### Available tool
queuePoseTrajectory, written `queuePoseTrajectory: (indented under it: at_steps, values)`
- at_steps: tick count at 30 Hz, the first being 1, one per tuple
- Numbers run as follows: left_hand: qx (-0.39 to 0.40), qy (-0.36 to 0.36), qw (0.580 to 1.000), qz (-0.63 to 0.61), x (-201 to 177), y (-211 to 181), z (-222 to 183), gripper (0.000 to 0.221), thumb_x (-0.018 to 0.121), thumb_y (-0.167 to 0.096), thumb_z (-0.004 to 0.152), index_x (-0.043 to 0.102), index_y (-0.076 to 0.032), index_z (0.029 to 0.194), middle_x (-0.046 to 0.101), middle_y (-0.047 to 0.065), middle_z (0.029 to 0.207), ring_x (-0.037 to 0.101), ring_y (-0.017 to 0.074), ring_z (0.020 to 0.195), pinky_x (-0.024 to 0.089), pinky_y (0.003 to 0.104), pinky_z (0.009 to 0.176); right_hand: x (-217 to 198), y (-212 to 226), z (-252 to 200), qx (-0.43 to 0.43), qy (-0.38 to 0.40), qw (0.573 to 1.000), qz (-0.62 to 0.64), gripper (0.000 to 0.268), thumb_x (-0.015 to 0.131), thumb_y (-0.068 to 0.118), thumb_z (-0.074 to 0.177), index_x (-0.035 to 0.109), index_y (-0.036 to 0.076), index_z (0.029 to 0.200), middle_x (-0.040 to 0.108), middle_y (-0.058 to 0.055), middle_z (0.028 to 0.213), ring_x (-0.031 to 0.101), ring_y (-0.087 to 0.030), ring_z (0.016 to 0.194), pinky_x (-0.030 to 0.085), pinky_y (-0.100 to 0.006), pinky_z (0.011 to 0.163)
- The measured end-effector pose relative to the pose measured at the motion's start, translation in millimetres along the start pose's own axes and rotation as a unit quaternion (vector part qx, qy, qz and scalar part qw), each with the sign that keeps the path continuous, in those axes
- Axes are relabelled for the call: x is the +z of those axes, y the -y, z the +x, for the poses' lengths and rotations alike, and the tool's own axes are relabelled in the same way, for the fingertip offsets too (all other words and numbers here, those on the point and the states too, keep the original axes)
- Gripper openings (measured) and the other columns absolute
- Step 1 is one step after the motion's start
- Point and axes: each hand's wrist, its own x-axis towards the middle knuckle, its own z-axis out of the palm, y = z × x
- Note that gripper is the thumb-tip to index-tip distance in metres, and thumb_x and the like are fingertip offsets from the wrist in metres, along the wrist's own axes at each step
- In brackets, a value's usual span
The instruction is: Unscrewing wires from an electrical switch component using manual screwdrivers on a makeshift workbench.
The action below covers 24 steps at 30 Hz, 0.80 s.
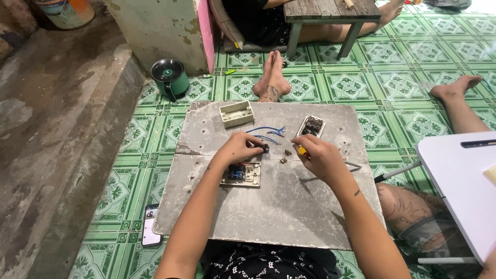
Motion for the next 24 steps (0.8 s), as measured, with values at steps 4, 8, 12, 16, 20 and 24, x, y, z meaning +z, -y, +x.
queuePoseTrajectory:
  at_steps: [4, 8, 12, 16, 20, 24]
  values:
    - [-0.031, -0.008, 0.995, 0.093, -3, 24, 6, 0.031, 0.073, -0.032, 0.085, 0.079, -0.021, 0.113, 0.078, 0.009, 0.109, 0.072, 0.032, 0.107, 0.057, 0.045, 0.095, -9, 5, 2, 0.005, 0.041, 0.999, 0.012, 0.022, 0.073, 0.011, 0.085, 0.066, 0.016, 0.105, 0.069, -0.007, 0.091, 0.072, -0.038, 0.077, 0.06, -0.048, 0.07]
    - [-0.039, -0.054, 0.986, 0.154, -10, 36, 5, 0.033, 0.069, -0.03, 0.083, 0.078, -0.023, 0.114, 0.077, 0.005, 0.109, 0.071, 0.0313, 0.108, 0.058, 0.048, 0.092, 2, 5, 7, 0.119, 0.316, 0.94, -0.049, 0.028, 0.067, 0.023, 0.09, 0.065, 0.018, 0.118, 0.075, -0.013, 0.097, 0.074, -0.041, 0.094, 0.06, -0.053, 0.083]
    - [0.052, -0.093, 0.963, 0.249, 4, 36, 10, 0.034, 0.067, -0.031, 0.086, 0.075, -0.021, 0.117, 0.074, 0.007, 0.114, 0.067, 0.033, 0.114, 0.057, 0.049, 0.092, -2, 17, 17, 0.131, 0.361, 0.922, -0.056, 0.033, 0.069, 0.017, 0.088, 0.064, 0.018, 0.121, 0.076, -0.009, 0.099, 0.076, -0.035, 0.096, 0.061, -0.047, 0.083]
    - [0.147, -0.092, 0.947, 0.271, 45, -4, 9, 0.027, 0.066, -0.025, 0.089, 0.077, -0.022, 0.114, 0.075, 0.008, 0.111, 0.068, 0.0325, 0.111, 0.058, 0.048, 0.09, -11, 21, 17, 0.156, 0.339, 0.927, -0.036, 0.045, 0.068, 0.016, 0.089, 0.06, 0.019, 0.133, 0.074, -0.016, 0.103, 0.073, -0.041, 0.099, 0.06, -0.053, 0.086]
    - [0.15, -0.005, 0.933, 0.326, 83, -24, 18, 0.024, 0.066, -0.021, 0.083, 0.073, -0.013, 0.104, 0.074, 0.014, 0.093, 0.074, 0.0374, 0.093, 0.06, 0.053, 0.077, 6, 6, 15, 0.15, 0.309, 0.938, -0.049, 0.052, 0.071, 0.014, 0.084, 0.061, 0.021, 0.135, 0.073, -0.015, 0.104, 0.074, -0.04, 0.099, 0.062, -0.051, 0.083]
    - [0.173, -0.065, 0.906, 0.38, 111, 10, 56, 0.011, 0.064, -0.011, 0.083, 0.071, -0.012, 0.091, 0.07, 0.013, 0.08, 0.075, 0.0379, 0.08, 0.06, 0.05, 0.065, 45, -22, 1, 0.134, 0.295, 0.943, -0.08, 0.046, 0.075, 0.019, 0.08, 0.066, 0.024, 0.126, 0.072, -0.009, 0.102, 0.075, -0.035, 0.095, 0.064, -0.048, 0.08]
